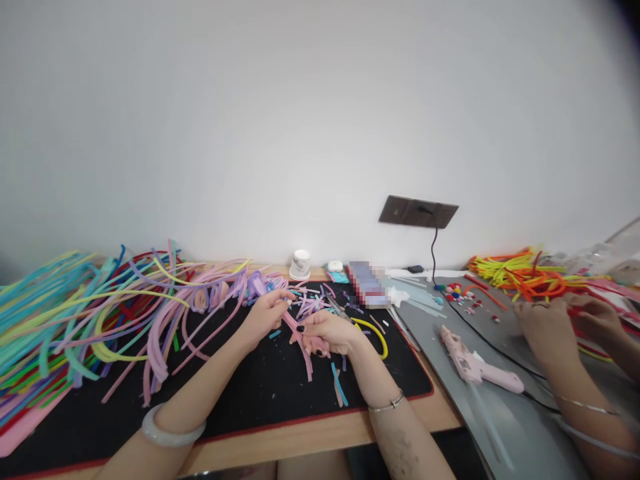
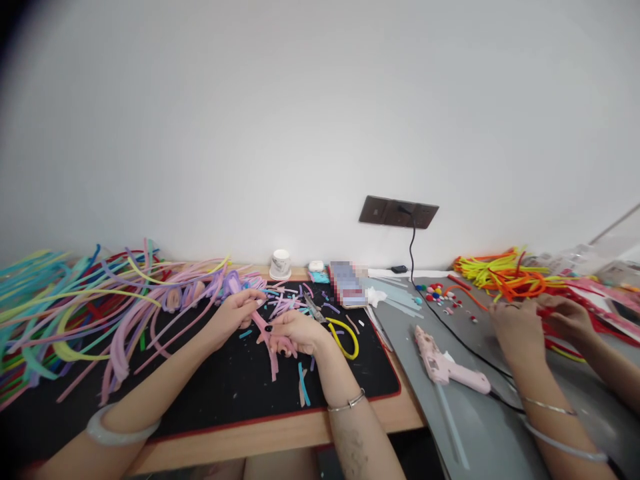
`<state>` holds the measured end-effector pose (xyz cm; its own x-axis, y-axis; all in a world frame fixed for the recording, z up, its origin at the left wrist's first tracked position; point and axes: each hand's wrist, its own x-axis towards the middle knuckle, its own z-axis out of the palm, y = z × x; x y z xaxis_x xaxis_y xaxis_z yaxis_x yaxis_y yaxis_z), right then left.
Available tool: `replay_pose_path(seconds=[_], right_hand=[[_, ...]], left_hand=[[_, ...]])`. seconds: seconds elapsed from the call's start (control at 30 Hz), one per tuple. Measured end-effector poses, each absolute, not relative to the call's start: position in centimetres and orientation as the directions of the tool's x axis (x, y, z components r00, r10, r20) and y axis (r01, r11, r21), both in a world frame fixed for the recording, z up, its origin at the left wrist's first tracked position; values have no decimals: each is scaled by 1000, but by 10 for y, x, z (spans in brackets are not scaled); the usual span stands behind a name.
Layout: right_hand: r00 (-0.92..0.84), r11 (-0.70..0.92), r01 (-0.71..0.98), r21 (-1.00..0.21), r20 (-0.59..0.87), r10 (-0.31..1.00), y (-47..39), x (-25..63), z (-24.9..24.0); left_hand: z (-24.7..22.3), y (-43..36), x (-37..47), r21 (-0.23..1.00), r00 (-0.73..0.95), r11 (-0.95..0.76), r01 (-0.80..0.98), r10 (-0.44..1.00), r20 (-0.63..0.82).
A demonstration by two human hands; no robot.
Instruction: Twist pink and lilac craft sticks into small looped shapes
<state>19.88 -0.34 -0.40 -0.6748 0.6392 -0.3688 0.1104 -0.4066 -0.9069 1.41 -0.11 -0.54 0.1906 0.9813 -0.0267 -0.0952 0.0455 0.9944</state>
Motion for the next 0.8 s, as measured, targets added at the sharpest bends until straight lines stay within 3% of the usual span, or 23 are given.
replay_pose_path(seconds=[0.27, 0.47, 0.63, 0.8], right_hand=[[-753, -397, 149, -906, -364, 549, -10, 194, 0], [-742, -356, 121, -927, -322, 587, -12, 193, 1], [-787, -396, 118, -910, -330, 522, -13, 195, 7], [-768, -388, 68, -919, -296, 568, -14, 196, 8]], left_hand=[[-8, 2, 10, 989, 156, -139, 42, 979, 131], [-7, 1, 9, 993, 169, -106, -47, 979, 113], [-1, 0, 8, 991, 123, -87, -99, 987, 99], [2, 1, 5, 988, 68, -97, -121, 992, 105]])
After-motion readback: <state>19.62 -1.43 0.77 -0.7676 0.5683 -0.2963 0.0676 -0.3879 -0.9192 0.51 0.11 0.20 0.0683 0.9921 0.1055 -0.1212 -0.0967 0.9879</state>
